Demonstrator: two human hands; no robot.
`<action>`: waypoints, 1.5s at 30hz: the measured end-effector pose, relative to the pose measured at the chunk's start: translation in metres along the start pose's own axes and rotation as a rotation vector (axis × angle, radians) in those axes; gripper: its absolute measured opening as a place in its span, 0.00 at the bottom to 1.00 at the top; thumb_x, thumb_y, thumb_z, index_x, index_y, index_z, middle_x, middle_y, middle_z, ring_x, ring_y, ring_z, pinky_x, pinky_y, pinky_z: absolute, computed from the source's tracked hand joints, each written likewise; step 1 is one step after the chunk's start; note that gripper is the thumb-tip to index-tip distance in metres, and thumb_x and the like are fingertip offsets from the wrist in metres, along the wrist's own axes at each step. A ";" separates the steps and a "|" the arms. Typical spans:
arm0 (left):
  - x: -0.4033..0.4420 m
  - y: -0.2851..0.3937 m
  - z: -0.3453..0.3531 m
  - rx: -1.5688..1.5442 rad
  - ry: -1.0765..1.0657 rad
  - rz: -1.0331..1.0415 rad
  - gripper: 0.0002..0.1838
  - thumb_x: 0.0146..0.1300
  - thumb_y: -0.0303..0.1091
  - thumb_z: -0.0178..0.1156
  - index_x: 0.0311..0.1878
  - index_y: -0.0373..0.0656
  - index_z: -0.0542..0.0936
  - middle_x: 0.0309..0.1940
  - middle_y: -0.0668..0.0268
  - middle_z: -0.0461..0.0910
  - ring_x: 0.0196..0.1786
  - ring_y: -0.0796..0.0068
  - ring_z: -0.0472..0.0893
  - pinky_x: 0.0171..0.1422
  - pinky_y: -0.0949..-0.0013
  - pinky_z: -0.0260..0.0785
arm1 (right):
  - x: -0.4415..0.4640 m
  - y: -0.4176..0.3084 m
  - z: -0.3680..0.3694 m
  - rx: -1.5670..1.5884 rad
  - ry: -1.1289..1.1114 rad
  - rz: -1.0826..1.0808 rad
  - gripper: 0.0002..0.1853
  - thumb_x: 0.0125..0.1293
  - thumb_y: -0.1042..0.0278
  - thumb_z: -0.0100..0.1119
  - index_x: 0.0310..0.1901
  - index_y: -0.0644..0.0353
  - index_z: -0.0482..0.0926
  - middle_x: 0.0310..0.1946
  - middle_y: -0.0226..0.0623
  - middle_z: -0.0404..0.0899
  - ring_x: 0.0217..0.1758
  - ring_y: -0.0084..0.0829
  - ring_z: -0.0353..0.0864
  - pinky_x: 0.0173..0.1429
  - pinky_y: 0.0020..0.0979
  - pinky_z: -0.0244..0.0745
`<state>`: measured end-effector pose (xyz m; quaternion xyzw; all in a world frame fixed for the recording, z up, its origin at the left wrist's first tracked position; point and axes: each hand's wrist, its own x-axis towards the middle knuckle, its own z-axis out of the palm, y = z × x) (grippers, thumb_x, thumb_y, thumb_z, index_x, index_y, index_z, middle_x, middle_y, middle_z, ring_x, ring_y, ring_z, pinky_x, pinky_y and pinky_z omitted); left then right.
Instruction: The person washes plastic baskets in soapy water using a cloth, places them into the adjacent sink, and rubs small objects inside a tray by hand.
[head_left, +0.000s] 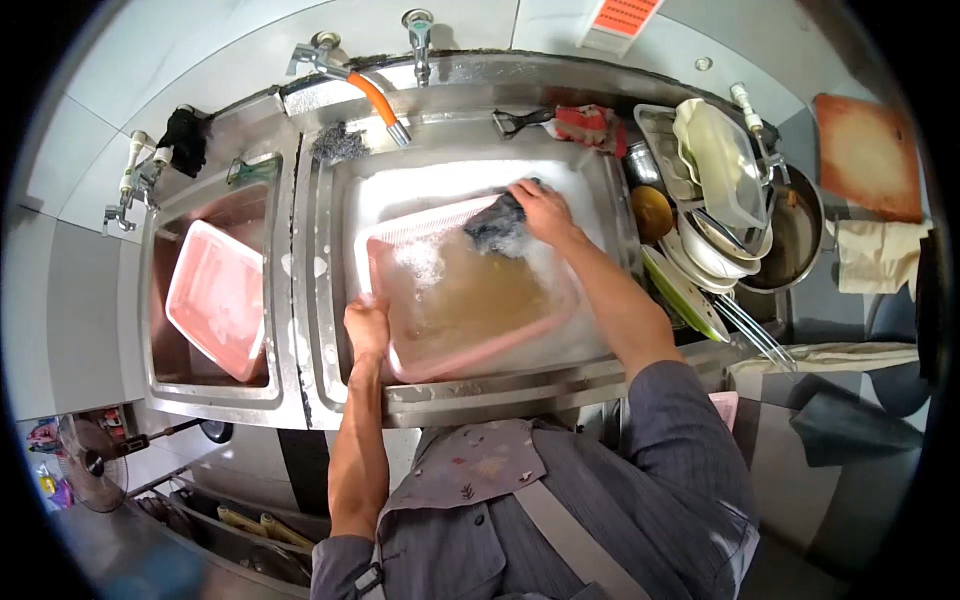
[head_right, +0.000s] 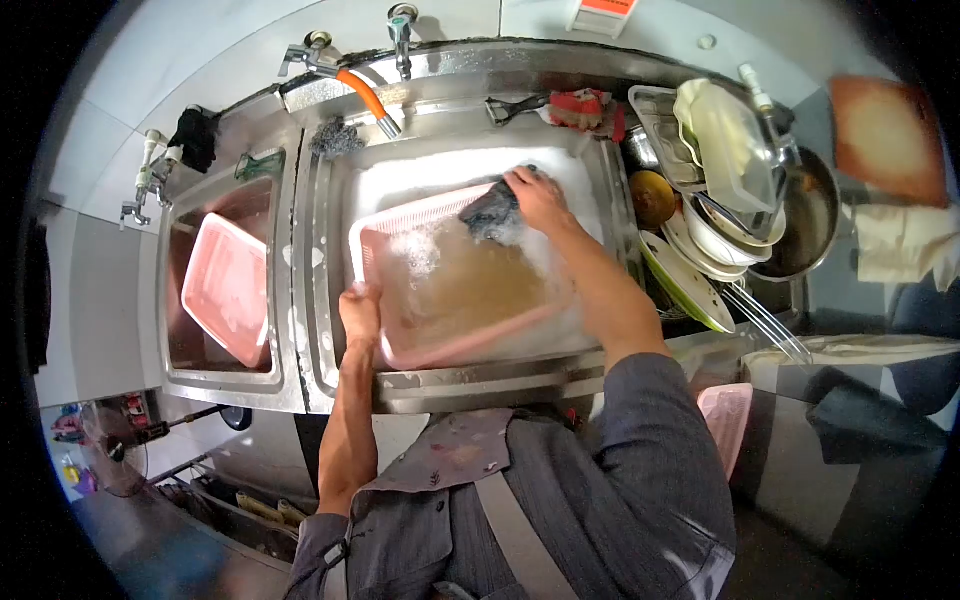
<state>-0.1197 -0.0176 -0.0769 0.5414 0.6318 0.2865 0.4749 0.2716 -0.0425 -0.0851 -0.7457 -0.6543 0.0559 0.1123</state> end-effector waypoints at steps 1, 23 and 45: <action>0.004 -0.005 0.003 -0.035 0.017 0.028 0.10 0.60 0.32 0.65 0.34 0.31 0.83 0.24 0.65 0.81 0.27 0.75 0.75 0.35 0.65 0.70 | -0.012 0.003 0.000 -0.050 0.008 -0.028 0.27 0.65 0.74 0.53 0.67 0.54 0.70 0.69 0.36 0.65 0.64 0.52 0.71 0.66 0.50 0.70; -0.006 0.010 0.017 -0.091 -0.118 0.079 0.08 0.58 0.30 0.61 0.30 0.32 0.80 0.21 0.66 0.78 0.26 0.77 0.73 0.30 0.65 0.66 | -0.050 -0.170 0.068 0.193 -0.117 0.214 0.28 0.58 0.47 0.59 0.42 0.72 0.83 0.54 0.57 0.79 0.60 0.54 0.74 0.74 0.54 0.58; 0.003 -0.001 0.001 0.068 0.022 0.012 0.12 0.55 0.31 0.61 0.34 0.30 0.83 0.27 0.52 0.85 0.33 0.64 0.84 0.44 0.60 0.74 | -0.052 -0.067 0.050 -0.377 -0.521 0.066 0.23 0.71 0.60 0.45 0.59 0.61 0.81 0.64 0.45 0.75 0.77 0.46 0.58 0.80 0.55 0.44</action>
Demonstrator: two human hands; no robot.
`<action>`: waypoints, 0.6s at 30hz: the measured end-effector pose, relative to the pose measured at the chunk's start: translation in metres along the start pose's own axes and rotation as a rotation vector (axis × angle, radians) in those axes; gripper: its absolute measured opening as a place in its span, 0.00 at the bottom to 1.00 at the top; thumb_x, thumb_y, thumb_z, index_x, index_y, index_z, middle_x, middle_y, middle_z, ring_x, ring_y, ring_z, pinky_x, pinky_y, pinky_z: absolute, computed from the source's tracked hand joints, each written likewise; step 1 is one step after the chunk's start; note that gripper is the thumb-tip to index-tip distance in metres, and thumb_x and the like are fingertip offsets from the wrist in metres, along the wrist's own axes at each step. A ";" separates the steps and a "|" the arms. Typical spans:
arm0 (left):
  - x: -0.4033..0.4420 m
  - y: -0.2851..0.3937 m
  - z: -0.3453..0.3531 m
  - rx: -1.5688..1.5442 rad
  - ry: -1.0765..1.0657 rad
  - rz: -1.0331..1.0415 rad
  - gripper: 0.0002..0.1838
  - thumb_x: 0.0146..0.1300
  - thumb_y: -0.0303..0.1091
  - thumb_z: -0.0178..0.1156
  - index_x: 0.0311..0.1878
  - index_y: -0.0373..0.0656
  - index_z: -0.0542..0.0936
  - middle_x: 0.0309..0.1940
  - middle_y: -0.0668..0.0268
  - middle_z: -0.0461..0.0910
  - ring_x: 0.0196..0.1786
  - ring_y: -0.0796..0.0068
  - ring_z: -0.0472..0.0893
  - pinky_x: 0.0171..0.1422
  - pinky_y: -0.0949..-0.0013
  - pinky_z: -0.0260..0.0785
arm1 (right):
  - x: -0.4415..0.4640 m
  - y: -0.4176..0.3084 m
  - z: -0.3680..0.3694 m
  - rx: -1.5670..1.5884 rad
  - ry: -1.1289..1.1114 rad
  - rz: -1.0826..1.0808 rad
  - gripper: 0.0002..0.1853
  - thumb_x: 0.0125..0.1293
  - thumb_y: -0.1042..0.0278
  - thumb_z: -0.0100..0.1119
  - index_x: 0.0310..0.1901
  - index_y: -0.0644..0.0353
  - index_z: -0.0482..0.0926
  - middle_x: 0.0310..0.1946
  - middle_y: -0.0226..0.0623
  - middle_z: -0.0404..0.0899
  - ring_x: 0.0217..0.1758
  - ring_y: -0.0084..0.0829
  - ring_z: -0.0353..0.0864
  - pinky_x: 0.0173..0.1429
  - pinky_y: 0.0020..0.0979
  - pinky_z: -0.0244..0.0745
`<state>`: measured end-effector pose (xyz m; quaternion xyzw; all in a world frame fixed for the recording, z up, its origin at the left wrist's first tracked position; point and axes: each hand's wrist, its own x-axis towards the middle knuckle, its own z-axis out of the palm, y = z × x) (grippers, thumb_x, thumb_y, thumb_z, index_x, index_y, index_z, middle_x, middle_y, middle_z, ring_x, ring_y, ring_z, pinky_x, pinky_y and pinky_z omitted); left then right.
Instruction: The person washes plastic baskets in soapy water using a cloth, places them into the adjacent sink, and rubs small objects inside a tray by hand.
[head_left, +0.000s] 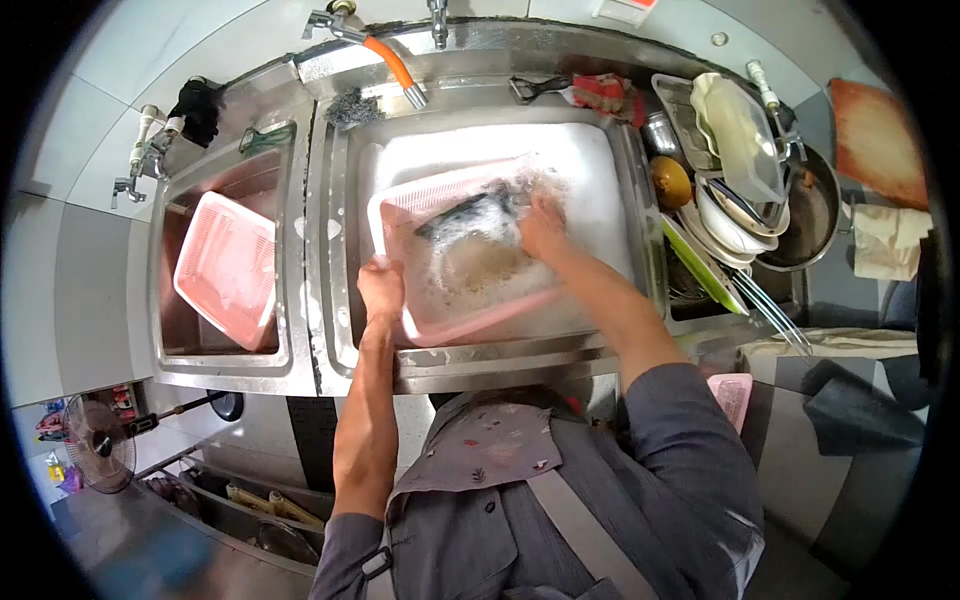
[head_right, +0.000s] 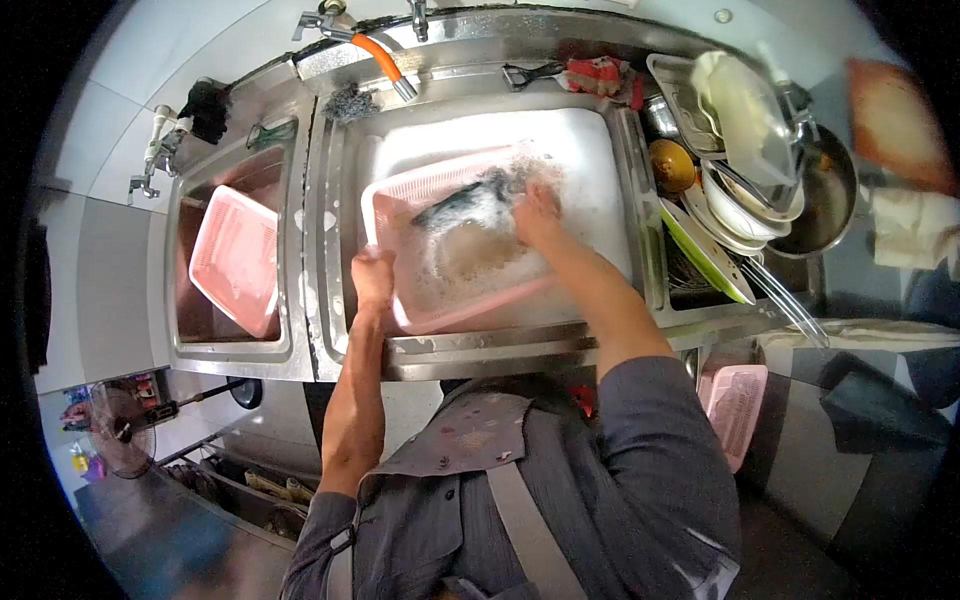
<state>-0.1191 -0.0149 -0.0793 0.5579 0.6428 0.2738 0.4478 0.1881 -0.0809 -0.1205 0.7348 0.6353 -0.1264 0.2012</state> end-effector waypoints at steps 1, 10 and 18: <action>-0.003 0.009 0.000 -0.009 0.013 0.004 0.12 0.55 0.31 0.61 0.34 0.29 0.83 0.27 0.53 0.84 0.33 0.65 0.83 0.44 0.60 0.74 | -0.006 -0.001 0.002 -0.110 -0.005 -0.016 0.23 0.70 0.58 0.47 0.56 0.63 0.83 0.63 0.46 0.77 0.76 0.49 0.59 0.79 0.56 0.45; -0.009 0.019 0.003 0.001 -0.003 0.008 0.12 0.55 0.33 0.63 0.34 0.30 0.82 0.26 0.54 0.84 0.31 0.66 0.81 0.42 0.61 0.73 | -0.048 -0.112 -0.014 0.117 -0.007 -0.261 0.20 0.61 0.70 0.57 0.49 0.81 0.79 0.45 0.64 0.80 0.45 0.53 0.84 0.39 0.49 0.81; -0.005 0.004 0.005 -0.084 -0.103 -0.001 0.09 0.58 0.30 0.61 0.34 0.32 0.82 0.24 0.58 0.83 0.29 0.72 0.78 0.39 0.61 0.73 | -0.019 -0.143 -0.018 0.181 0.620 -0.529 0.14 0.62 0.64 0.53 0.33 0.62 0.87 0.56 0.46 0.79 0.60 0.44 0.69 0.66 0.49 0.60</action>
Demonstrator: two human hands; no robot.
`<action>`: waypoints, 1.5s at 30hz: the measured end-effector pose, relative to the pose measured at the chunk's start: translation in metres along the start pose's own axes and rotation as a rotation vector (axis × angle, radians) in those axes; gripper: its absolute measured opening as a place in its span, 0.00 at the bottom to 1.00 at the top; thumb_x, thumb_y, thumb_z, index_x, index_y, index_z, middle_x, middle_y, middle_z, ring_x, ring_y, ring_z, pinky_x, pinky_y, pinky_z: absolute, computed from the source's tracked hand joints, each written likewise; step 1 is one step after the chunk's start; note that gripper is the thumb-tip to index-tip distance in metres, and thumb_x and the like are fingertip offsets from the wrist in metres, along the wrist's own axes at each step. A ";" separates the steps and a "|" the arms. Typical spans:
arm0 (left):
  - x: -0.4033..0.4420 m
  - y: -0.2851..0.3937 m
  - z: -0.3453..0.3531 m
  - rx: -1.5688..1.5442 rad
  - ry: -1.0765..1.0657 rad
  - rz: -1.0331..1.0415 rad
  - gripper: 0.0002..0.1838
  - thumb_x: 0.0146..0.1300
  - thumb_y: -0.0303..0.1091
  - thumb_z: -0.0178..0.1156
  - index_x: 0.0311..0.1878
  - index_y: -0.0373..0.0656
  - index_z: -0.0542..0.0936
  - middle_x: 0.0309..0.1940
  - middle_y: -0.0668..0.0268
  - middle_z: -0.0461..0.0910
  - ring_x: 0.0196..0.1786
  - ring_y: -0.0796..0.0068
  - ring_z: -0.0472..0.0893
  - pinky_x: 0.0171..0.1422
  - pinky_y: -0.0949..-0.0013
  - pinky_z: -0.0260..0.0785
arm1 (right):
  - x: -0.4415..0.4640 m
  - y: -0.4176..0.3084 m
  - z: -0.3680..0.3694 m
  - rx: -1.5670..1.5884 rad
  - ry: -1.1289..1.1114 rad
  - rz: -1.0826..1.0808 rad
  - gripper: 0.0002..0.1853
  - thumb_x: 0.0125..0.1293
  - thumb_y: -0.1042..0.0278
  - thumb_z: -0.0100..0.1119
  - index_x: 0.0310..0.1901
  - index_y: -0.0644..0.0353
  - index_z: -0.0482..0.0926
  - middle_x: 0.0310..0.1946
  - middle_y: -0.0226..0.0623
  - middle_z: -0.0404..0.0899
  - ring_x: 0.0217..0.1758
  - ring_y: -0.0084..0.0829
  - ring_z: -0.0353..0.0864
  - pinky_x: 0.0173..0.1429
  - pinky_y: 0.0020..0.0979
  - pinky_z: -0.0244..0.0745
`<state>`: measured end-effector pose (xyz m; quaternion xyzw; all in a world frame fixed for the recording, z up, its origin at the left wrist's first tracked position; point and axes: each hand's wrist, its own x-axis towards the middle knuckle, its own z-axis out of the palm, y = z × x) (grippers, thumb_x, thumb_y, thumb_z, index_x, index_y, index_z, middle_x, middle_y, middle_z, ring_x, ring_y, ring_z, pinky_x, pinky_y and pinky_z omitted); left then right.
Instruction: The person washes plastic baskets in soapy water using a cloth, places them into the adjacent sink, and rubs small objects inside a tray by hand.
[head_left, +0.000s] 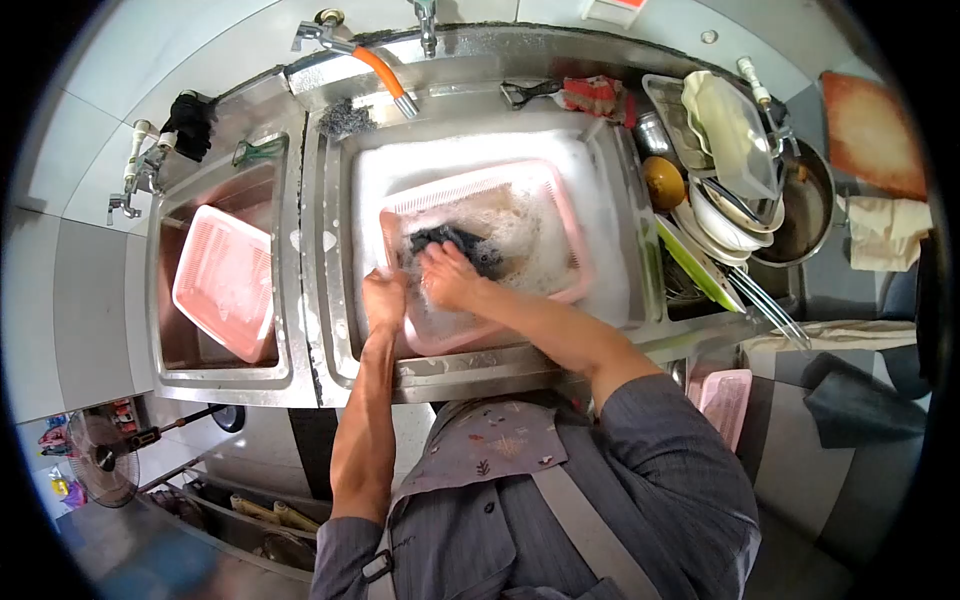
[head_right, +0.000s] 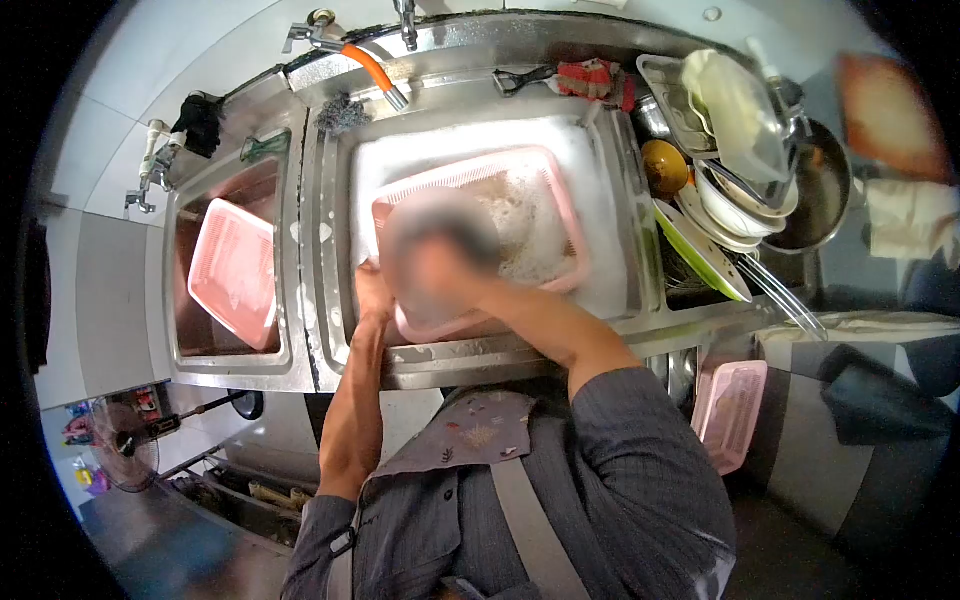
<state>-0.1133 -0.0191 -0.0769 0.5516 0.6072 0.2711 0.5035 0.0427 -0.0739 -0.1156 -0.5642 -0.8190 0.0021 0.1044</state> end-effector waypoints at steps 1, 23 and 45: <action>0.001 0.002 0.001 0.002 0.001 -0.003 0.09 0.58 0.30 0.61 0.34 0.32 0.82 0.24 0.58 0.83 0.29 0.72 0.78 0.39 0.61 0.73 | 0.006 0.011 -0.022 -0.032 -0.113 -0.018 0.14 0.62 0.64 0.52 0.33 0.61 0.87 0.57 0.45 0.78 0.59 0.42 0.69 0.64 0.47 0.61; 0.006 0.008 0.002 -0.062 0.083 0.053 0.13 0.58 0.33 0.63 0.37 0.31 0.84 0.27 0.57 0.84 0.33 0.69 0.80 0.45 0.63 0.73 | -0.082 0.081 -0.012 0.071 -0.688 0.524 0.14 0.61 0.67 0.56 0.41 0.66 0.86 0.47 0.46 0.85 0.51 0.51 0.84 0.53 0.50 0.80; 0.009 0.018 -0.003 -0.652 -0.118 -0.212 0.50 0.69 0.76 0.38 0.49 0.28 0.84 0.40 0.55 0.86 0.42 0.65 0.83 0.51 0.61 0.76 | 0.025 -0.051 -0.090 0.458 0.033 0.245 0.15 0.60 0.64 0.59 0.47 0.61 0.76 0.51 0.50 0.72 0.55 0.50 0.72 0.58 0.54 0.66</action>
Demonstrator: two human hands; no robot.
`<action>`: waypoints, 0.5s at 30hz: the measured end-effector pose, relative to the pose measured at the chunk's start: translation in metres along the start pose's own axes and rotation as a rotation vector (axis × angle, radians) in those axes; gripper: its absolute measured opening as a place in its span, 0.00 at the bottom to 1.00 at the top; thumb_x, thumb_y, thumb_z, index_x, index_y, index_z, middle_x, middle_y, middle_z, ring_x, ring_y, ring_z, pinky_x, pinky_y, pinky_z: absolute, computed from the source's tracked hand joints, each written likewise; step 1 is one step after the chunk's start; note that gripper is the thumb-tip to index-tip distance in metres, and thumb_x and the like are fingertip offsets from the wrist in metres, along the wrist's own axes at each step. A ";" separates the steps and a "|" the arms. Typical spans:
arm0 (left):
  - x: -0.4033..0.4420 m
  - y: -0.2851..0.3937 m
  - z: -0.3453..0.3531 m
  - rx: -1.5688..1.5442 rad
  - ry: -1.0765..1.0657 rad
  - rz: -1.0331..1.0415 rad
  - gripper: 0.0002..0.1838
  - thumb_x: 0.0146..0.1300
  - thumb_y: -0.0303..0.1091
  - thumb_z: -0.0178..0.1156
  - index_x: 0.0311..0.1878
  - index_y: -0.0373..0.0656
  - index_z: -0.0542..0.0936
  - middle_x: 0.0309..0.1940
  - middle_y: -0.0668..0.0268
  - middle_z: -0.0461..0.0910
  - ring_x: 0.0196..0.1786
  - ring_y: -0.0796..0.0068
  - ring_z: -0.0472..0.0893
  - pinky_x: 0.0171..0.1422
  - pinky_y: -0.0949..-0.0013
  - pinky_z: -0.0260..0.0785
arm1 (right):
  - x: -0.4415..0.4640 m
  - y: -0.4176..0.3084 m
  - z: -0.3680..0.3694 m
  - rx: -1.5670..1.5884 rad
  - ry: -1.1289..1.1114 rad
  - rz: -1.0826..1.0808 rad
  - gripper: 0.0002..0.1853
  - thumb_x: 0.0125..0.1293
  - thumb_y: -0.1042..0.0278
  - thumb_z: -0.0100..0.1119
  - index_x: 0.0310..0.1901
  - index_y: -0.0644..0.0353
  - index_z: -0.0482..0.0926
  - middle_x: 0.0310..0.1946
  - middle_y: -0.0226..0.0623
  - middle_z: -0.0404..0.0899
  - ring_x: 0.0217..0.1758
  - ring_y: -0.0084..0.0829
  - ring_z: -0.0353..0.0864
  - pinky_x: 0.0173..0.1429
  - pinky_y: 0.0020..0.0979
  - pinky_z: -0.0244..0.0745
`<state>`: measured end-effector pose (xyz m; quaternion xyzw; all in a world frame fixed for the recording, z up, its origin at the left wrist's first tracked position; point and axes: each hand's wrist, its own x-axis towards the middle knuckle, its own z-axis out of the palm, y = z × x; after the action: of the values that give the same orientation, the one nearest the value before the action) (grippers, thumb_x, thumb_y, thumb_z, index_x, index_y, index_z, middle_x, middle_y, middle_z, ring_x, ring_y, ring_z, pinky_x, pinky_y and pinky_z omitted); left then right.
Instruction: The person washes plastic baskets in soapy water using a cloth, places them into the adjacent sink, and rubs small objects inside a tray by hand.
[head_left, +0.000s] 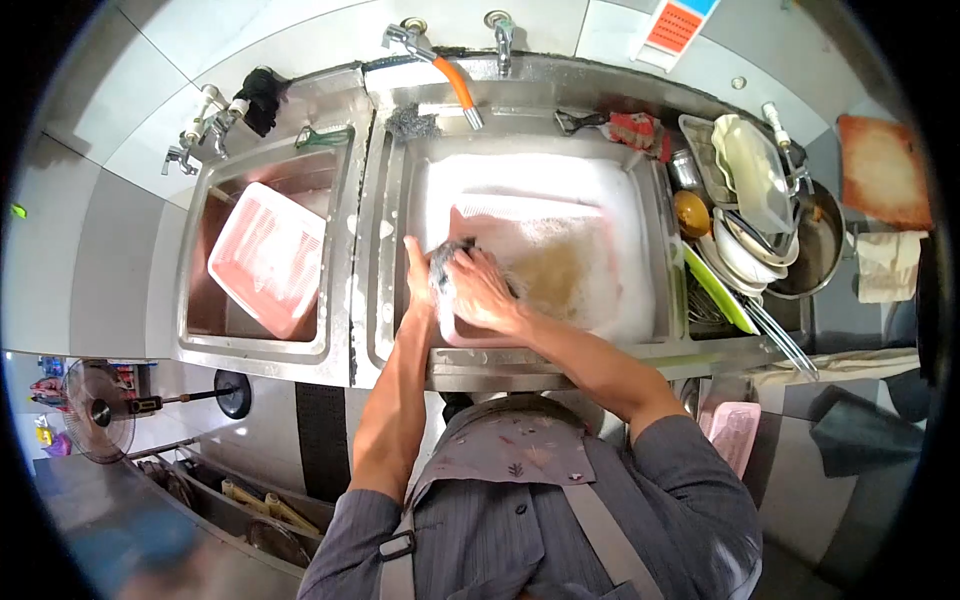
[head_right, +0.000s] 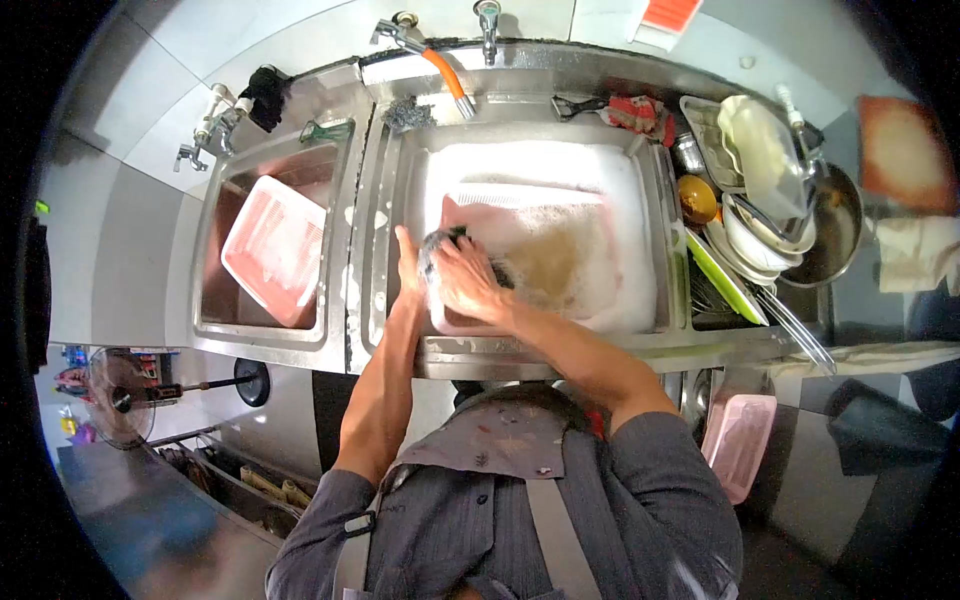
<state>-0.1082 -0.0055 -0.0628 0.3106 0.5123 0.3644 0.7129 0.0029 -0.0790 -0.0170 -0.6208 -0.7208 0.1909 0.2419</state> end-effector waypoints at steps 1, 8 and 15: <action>-0.002 -0.003 0.007 0.047 0.060 0.061 0.51 0.69 0.76 0.38 0.53 0.28 0.82 0.45 0.55 0.85 0.46 0.65 0.82 0.55 0.61 0.75 | 0.014 0.006 -0.002 -0.053 0.034 0.027 0.15 0.61 0.65 0.59 0.48 0.61 0.77 0.51 0.48 0.73 0.56 0.48 0.71 0.59 0.55 0.65; -0.022 0.001 0.015 0.416 -0.057 0.205 0.17 0.61 0.37 0.69 0.45 0.32 0.84 0.32 0.68 0.83 0.33 0.81 0.76 0.39 0.74 0.70 | 0.089 0.080 -0.045 -0.402 0.185 0.162 0.16 0.66 0.65 0.50 0.52 0.60 0.79 0.56 0.42 0.73 0.63 0.46 0.69 0.67 0.55 0.61; -0.023 0.012 -0.002 0.275 -0.010 0.265 0.09 0.60 0.25 0.63 0.42 0.32 0.84 0.34 0.67 0.85 0.34 0.79 0.78 0.41 0.73 0.70 | 0.035 0.255 -0.059 -0.558 0.189 0.442 0.17 0.71 0.68 0.44 0.55 0.64 0.76 0.58 0.47 0.74 0.60 0.48 0.76 0.62 0.45 0.76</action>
<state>-0.1175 -0.0185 -0.0421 0.4716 0.5083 0.3803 0.6120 0.2380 -0.0063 -0.1125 -0.8185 -0.5681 -0.0238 0.0817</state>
